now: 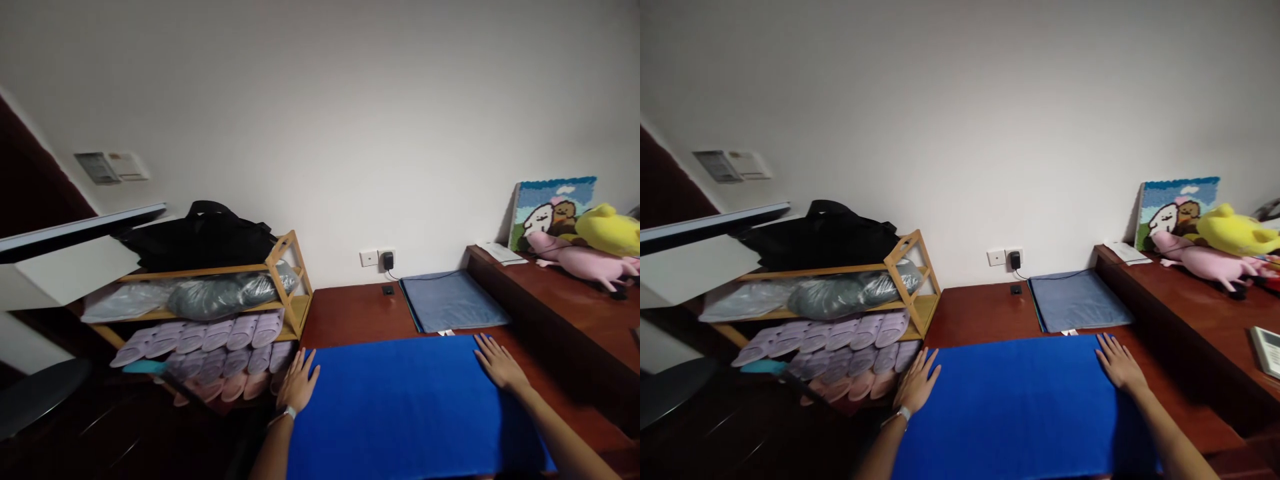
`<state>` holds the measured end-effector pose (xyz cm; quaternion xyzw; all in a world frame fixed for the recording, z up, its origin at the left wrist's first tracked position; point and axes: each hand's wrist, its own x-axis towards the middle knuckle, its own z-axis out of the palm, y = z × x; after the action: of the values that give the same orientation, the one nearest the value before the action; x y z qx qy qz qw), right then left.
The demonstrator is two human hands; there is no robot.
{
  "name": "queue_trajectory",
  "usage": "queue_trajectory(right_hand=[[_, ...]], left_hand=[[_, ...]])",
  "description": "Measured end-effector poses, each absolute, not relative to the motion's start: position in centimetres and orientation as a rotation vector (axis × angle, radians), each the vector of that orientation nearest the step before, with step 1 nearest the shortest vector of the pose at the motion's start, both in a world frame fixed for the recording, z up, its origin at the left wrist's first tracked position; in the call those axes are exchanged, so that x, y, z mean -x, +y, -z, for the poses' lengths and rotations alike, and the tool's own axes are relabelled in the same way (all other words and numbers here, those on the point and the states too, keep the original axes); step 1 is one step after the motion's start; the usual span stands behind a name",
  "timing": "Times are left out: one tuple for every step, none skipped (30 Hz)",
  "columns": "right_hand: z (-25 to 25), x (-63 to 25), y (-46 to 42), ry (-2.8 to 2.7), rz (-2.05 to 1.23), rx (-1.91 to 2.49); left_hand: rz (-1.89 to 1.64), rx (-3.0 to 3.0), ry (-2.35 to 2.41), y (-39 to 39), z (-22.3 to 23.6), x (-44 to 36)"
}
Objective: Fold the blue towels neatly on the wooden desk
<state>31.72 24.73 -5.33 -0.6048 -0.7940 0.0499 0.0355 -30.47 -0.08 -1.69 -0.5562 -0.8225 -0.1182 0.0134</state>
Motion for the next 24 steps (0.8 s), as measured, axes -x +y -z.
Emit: queue_trajectory(right_hand=[[5.3, -31.6, 24.7, -2.439, -0.168, 1.867], [5.3, -31.5, 24.7, -2.437, -0.183, 1.881], [5.3, -31.4, 24.8, -2.439, -0.197, 1.894], [5.2, -31.3, 24.8, -2.447, -0.211, 1.904], [5.1, -31.3, 24.9, -2.457, -0.222, 1.910], [5.0, -31.3, 25.0, -2.467, -0.226, 1.912], [4.9, -31.3, 25.0, -2.470, -0.221, 1.915], [4.7, -31.1, 25.0, -2.465, -0.207, 1.917], [4.5, -30.7, 24.8, -2.455, -0.187, 1.920], [4.3, -30.0, 24.6, -2.442, -0.163, 1.920], [4.0, -28.9, 24.1, -2.435, -0.141, 1.911], [3.6, -27.3, 23.5, -2.436, -0.125, 1.887], [3.1, -25.3, 22.8, -2.446, -0.116, 1.847], [2.5, -22.7, 21.8, -2.463, -0.114, 1.787], [1.9, -19.8, 20.6, -2.481, -0.120, 1.713], [1.2, -16.5, 19.3, -2.501, -0.131, 1.625], [0.5, -12.9, 17.8, -2.521, -0.155, 1.530], [-0.1, -9.1, 16.2, -2.543, -0.191, 1.434], [-0.7, -5.4, 14.5, -2.564, -0.236, 1.334], [-1.1, -1.8, 12.9, -2.587, -0.286, 1.241], [-1.5, 1.4, 11.4, -2.618, -0.339, 1.161], [-1.7, 4.3, 10.0, -2.652, -0.391, 1.103], [-1.8, 6.7, 8.8, -2.681, -0.435, 1.064], [-1.8, 8.5, 7.9, -2.703, -0.475, 1.044]], left_hand=[[0.360, 1.733, -2.561, -0.1, 1.6, 30.4], [0.354, 1.734, -2.560, -0.1, 1.6, 30.4], [0.353, 1.737, -2.559, -0.1, 1.6, 30.4], [0.354, 1.741, -2.559, -0.1, 1.6, 30.4], [0.357, 1.745, -2.559, -0.1, 1.6, 30.4], [0.361, 1.748, -2.559, -0.1, 1.6, 30.4], [0.364, 1.751, -2.559, -0.1, 1.7, 30.4], [0.367, 1.755, -2.559, -0.1, 1.7, 30.3], [0.371, 1.758, -2.558, -0.1, 1.7, 30.3], [0.376, 1.758, -2.558, -0.1, 1.7, 30.3], [0.380, 1.758, -2.560, -0.1, 1.7, 30.2], [0.383, 1.758, -2.563, -0.1, 1.7, 30.1], [0.383, 1.757, -2.567, -0.2, 1.6, 30.0], [0.380, 1.756, -2.574, -0.2, 1.5, 29.8], [0.374, 1.753, -2.582, -0.3, 1.4, 29.7], [0.368, 1.750, -2.591, -0.3, 1.3, 29.5], [0.366, 1.745, -2.599, -0.4, 1.2, 29.4], [0.369, 1.742, -2.603, -0.4, 1.1, 29.3], [0.377, 1.741, -2.602, -0.5, 1.0, 29.2], [0.388, 1.742, -2.598, -0.5, 1.1, 29.2], [0.397, 1.744, -2.593, -0.5, 1.1, 29.2], [0.401, 1.747, -2.590, -0.5, 1.2, 29.2], [0.400, 1.748, -2.589, -0.5, 1.4, 29.3], [0.395, 1.747, -2.590, -0.5, 1.5, 29.4]])
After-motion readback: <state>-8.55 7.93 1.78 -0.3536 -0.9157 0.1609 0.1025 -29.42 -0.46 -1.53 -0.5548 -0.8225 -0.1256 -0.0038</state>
